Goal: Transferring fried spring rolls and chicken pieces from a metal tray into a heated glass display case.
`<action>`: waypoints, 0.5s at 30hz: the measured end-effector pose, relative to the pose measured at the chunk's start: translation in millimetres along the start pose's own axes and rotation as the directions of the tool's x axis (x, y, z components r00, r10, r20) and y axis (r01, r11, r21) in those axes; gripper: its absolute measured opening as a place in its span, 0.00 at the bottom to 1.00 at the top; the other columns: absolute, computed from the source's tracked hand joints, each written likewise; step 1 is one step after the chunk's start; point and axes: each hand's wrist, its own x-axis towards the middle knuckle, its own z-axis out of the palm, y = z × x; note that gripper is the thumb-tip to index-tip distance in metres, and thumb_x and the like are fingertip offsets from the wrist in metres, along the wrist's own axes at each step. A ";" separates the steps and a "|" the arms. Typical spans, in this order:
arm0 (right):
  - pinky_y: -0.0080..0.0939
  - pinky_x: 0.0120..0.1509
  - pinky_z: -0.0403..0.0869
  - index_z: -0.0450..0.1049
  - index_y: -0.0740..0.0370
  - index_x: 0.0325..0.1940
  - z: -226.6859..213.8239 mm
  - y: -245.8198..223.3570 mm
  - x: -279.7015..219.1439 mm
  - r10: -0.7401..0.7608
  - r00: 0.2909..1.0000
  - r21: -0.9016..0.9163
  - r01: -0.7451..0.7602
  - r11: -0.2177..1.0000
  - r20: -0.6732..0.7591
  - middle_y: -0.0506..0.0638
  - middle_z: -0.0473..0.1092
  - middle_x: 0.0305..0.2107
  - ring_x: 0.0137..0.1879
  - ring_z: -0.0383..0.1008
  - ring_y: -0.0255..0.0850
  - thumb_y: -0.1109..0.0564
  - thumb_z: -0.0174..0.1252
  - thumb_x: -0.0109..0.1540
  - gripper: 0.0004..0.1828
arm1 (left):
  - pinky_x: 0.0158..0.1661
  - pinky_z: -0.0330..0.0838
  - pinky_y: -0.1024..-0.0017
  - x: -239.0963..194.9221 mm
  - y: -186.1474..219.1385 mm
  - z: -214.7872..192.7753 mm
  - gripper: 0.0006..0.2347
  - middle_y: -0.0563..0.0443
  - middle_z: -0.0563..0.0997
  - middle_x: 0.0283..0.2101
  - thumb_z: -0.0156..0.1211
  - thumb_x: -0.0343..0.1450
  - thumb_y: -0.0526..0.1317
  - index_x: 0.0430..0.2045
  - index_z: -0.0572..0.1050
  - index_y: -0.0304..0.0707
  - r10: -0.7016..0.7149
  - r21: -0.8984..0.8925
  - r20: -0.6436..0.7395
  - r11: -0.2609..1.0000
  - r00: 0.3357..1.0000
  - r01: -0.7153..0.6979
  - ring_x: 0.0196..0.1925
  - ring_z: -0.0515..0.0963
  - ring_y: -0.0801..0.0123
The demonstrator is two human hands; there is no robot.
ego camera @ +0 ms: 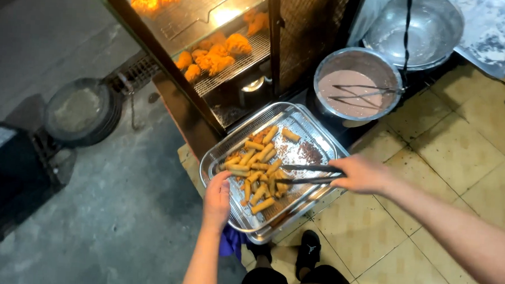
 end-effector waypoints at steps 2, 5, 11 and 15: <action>0.53 0.53 0.76 0.74 0.52 0.56 26.4 2.9 2.7 -0.008 0.999 0.028 0.009 1.000 -0.032 0.58 0.78 0.41 0.50 0.79 0.55 0.45 0.65 0.55 0.26 | 0.61 0.68 0.62 -14.9 0.6 1.7 0.17 0.38 0.80 0.54 0.44 0.79 0.46 0.48 0.77 0.30 -0.008 0.019 -0.024 1.000 1.000 0.009 0.60 0.78 0.49; 0.53 0.53 0.76 0.73 0.54 0.57 43.2 6.8 4.4 0.002 0.994 0.077 0.006 0.997 -0.113 0.59 0.78 0.41 0.50 0.79 0.56 0.46 0.65 0.55 0.27 | 0.60 0.69 0.62 -33.5 5.4 2.7 0.17 0.38 0.80 0.54 0.45 0.79 0.46 0.48 0.77 0.30 -0.021 0.045 -0.058 0.999 0.998 0.024 0.59 0.78 0.50; 0.54 0.54 0.77 0.74 0.53 0.59 24.4 17.0 -1.0 0.162 0.967 0.069 -0.151 0.986 -0.198 0.59 0.79 0.41 0.49 0.80 0.56 0.43 0.63 0.58 0.28 | 0.60 0.69 0.62 -56.1 27.5 0.7 0.17 0.38 0.80 0.54 0.45 0.79 0.46 0.48 0.78 0.31 -0.058 0.071 -0.113 0.995 0.992 0.066 0.59 0.78 0.50; 0.54 0.54 0.77 0.76 0.51 0.60 13.8 11.7 -21.3 0.280 0.945 0.161 -0.254 0.954 -0.167 0.58 0.80 0.40 0.49 0.81 0.55 0.41 0.62 0.58 0.28 | 0.60 0.68 0.62 -60.7 48.9 0.3 0.18 0.39 0.80 0.54 0.45 0.79 0.47 0.47 0.78 0.31 -0.093 0.069 -0.121 0.992 0.988 0.101 0.59 0.78 0.50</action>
